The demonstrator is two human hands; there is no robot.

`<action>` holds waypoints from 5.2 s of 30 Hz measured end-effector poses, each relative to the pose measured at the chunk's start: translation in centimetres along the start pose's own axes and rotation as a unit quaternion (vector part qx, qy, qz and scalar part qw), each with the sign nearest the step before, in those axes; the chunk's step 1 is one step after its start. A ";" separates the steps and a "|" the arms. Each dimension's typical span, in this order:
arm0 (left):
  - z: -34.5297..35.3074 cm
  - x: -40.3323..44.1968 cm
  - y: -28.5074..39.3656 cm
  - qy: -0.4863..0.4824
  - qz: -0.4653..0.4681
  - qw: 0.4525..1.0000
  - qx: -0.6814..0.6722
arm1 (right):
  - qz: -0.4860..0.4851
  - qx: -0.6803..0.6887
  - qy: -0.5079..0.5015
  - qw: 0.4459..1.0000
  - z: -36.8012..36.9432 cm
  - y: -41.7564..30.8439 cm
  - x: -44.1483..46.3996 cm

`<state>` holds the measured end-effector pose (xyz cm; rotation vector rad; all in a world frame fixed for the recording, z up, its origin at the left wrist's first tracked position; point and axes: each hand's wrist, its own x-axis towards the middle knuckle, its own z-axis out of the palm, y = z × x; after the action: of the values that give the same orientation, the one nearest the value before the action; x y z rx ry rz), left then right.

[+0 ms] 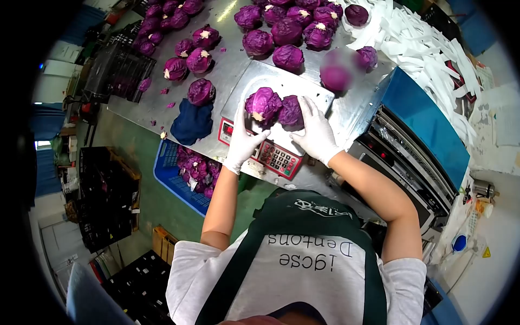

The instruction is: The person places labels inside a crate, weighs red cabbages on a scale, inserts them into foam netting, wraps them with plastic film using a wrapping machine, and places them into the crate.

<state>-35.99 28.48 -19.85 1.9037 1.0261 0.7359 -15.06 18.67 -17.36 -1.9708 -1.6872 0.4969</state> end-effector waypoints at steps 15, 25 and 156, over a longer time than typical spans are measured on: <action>-12.4 -4.8 0.2 0.268 -0.057 0.960 0.060 | -0.014 0.021 0.056 0.998 -3.5 0.2 1.2; -3.0 1.7 4.7 0.100 0.061 0.993 -0.017 | -0.065 0.004 -0.018 0.998 0.6 1.9 4.0; 2.7 -6.3 10.1 -0.301 -0.190 0.609 -0.709 | 0.087 0.734 -0.023 0.673 -2.1 8.7 -15.7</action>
<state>-33.23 18.73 -13.04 0.3601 0.1212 0.3260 -9.48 1.96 -21.38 -0.7985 -0.5088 1.3877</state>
